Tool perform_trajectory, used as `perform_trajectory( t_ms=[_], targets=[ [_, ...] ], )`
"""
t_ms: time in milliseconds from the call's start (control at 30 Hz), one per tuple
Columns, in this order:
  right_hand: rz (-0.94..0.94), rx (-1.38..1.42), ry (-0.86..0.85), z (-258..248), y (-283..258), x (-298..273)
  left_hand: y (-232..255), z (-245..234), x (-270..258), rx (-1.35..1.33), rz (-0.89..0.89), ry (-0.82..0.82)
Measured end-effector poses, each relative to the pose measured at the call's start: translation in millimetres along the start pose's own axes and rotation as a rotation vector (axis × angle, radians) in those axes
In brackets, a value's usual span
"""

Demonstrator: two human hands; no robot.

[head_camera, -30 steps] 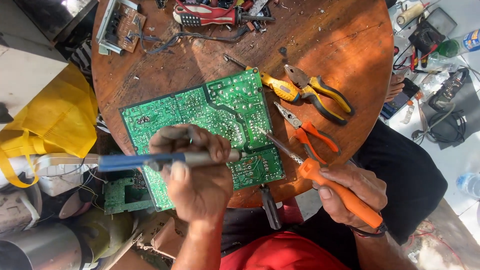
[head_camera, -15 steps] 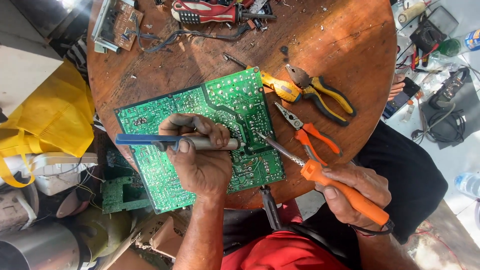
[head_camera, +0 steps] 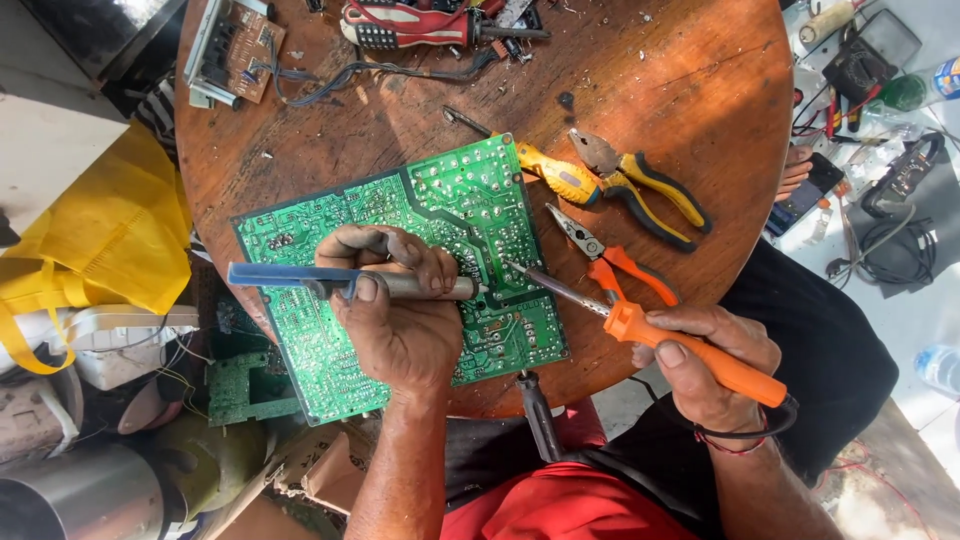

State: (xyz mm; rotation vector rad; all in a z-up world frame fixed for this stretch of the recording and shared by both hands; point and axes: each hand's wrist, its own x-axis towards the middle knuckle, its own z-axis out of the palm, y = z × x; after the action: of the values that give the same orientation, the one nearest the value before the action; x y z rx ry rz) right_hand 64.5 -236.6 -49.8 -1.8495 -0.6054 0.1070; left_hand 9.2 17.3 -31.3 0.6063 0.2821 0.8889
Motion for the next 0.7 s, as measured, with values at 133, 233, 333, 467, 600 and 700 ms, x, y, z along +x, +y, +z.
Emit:
perform_trajectory(
  t_ms=[133,233,333,467,600,700],
  targets=[
    [0.016,-0.017,0.008,-2.2,-0.9,2.4,-0.3,-0.5,0.3,-0.001,0.003,-0.01],
    [0.004,0.015,-0.012,-1.9,-4.4,5.5,-0.7,1.9,1.3,-0.007,0.015,0.01],
    [0.005,-0.066,-0.001,-4.3,-8.1,6.6,-0.7,1.5,2.3,-0.02,0.018,0.006],
    [-0.007,-0.066,-0.011,-5.1,-9.1,6.9,-0.8,0.5,1.9,-0.013,0.023,0.002],
    [-0.019,-0.071,-0.012,-4.5,-10.4,9.0,-0.1,-0.7,2.2,-0.011,0.015,0.009],
    [-0.008,-0.054,-0.023,-6.2,-10.0,8.4,0.3,-0.2,2.2,-0.012,0.014,0.004]
  ],
)
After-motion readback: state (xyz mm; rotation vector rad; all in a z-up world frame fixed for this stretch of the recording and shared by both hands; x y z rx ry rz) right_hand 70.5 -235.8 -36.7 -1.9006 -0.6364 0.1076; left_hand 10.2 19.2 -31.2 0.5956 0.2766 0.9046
